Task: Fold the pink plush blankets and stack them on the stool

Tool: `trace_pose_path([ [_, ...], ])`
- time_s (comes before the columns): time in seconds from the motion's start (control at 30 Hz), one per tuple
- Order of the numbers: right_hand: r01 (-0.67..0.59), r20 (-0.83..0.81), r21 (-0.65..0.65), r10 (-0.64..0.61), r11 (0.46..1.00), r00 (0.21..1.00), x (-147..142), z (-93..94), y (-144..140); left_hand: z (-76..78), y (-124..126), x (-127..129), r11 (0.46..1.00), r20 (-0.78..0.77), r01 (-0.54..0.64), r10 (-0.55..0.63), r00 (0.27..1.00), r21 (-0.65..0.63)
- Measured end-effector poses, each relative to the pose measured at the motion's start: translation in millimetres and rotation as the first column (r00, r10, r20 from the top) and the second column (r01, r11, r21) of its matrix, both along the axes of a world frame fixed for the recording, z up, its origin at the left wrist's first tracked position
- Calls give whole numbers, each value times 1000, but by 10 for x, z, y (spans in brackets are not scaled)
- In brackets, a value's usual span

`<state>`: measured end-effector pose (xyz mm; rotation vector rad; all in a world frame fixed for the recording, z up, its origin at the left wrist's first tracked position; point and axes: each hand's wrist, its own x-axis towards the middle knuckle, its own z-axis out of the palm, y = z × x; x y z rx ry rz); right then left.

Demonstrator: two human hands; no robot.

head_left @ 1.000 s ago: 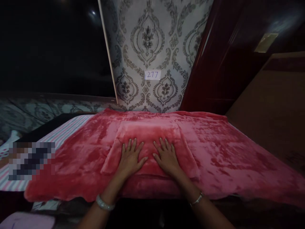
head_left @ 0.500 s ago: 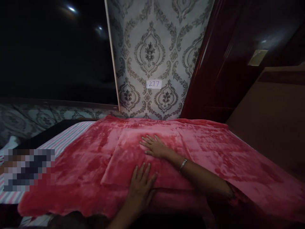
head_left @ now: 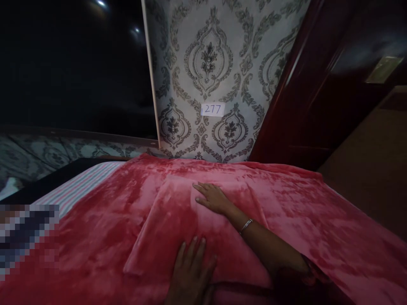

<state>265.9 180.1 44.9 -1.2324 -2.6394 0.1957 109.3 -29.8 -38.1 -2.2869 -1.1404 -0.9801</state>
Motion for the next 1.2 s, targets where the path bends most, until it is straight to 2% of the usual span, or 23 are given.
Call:
trace_pose_path([
  [0.13,16,3,6,-16,1000,1000,-4,12,-41,40,-35,21,998,-1,-12,12,1000,-56],
  [0.23,27,7,-7,-27,1000,1000,-1,59,-50,110,-70,37,998,18,-33,33,999,-47],
  [0.3,38,44,-42,-36,998,998,-12,131,-54,210,-92,6,998,-39,-37,35,999,-54],
  [0.4,60,101,-101,-49,993,994,-84,299,-134,438,-120,-122,997,-121,-62,55,991,-54],
  [0.47,3,91,-66,3,998,996,-176,402,-271,579,-133,-240,994,-122,-107,104,987,-19],
  [0.57,-241,65,25,239,970,969,-357,447,-538,638,-152,-400,981,-120,-192,193,974,16],
  [0.63,-382,77,30,379,924,922,-475,400,-654,559,-167,-468,971,-125,-239,239,963,18],
  [0.73,-458,93,25,454,889,886,-612,309,-604,349,-182,-508,961,-105,-276,273,956,-16],
  [0.83,-409,107,15,406,912,908,-713,290,-321,163,-170,-507,962,-56,-268,266,962,-52],
  [1.0,-220,80,-116,230,968,970,-846,292,126,-20,-102,-519,967,-35,-254,253,967,-23],
  [1.2,-193,-12,-98,193,976,981,-881,78,210,-225,-27,-533,957,-64,-288,290,955,44],
])
